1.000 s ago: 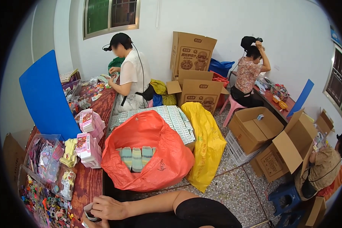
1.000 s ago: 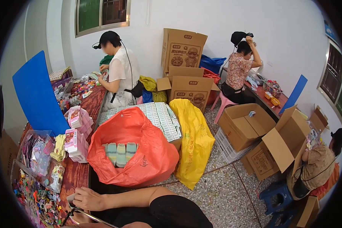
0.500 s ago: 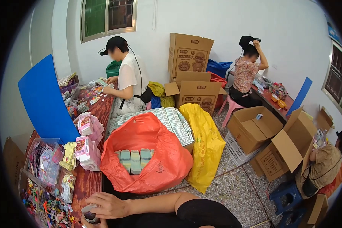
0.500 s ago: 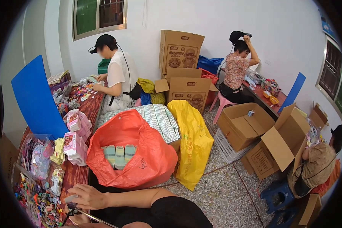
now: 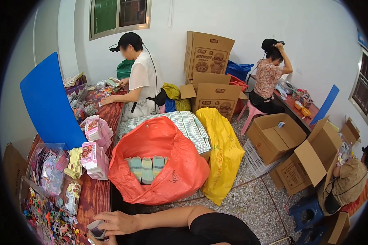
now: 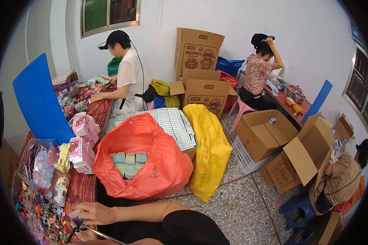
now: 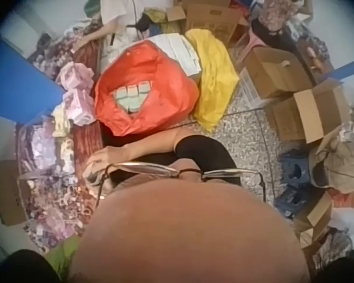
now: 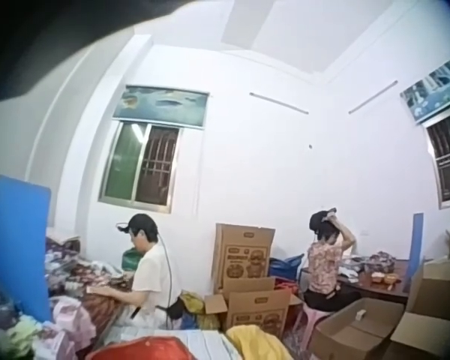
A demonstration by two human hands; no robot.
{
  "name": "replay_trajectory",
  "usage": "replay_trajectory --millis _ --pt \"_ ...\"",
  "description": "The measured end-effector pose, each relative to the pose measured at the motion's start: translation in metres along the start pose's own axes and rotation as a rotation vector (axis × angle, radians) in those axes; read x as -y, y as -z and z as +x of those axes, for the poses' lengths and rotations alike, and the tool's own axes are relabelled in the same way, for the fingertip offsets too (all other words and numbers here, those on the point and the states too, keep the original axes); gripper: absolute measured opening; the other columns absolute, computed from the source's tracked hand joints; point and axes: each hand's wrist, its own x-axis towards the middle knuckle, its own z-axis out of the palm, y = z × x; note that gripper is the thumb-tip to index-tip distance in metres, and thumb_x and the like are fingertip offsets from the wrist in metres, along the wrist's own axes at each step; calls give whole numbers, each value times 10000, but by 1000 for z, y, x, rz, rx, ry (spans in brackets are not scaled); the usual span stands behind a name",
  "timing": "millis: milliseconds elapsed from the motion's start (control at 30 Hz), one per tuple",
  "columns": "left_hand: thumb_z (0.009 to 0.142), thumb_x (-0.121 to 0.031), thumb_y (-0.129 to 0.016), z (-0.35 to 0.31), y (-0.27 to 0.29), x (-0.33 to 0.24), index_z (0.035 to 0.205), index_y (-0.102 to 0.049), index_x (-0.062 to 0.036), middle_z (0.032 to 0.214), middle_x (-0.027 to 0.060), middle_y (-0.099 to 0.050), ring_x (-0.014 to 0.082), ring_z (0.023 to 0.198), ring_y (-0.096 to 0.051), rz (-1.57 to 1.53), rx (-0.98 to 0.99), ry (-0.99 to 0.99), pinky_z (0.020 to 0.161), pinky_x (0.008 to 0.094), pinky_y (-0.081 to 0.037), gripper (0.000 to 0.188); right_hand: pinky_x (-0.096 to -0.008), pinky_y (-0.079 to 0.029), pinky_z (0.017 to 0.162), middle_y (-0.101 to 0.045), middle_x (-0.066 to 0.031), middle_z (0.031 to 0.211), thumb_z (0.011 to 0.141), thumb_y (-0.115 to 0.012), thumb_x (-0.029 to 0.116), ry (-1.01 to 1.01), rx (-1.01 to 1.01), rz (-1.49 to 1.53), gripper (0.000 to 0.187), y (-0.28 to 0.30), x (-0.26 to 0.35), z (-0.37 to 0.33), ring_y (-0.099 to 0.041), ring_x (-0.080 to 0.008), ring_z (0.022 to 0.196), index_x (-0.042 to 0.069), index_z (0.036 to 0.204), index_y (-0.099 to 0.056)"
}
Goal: Packing small colorful toy items into white plastic containers at a table.
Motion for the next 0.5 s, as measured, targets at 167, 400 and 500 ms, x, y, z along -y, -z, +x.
replay_trajectory --millis 167,400,500 --pt "794 -321 -880 4 -3 -4 1225 -564 46 1153 231 -650 327 1018 -670 98 46 -31 853 385 -563 649 -437 -546 840 -494 -230 1277 848 -743 173 -6 50 58 373 -4 -7 2 -604 -394 1065 5 1142 -586" --pt "723 -341 -878 -28 41 34 1223 -560 12 1070 152 -575 349 1004 -559 448 -169 29 927 467 -441 690 -381 -583 789 -648 -149 1087 835 -755 126 -22 52 89 249 -36 0 24 -688 -309 944 44 1063 -697" --pt "701 -214 -888 -17 42 8 1357 -450 -9 1215 176 -570 309 1089 -588 524 -122 10 945 418 -480 814 -358 -586 745 -653 -138 1072 804 -783 78 24 66 62 255 -42 -4 33 -691 -285 868 52 1049 -718"
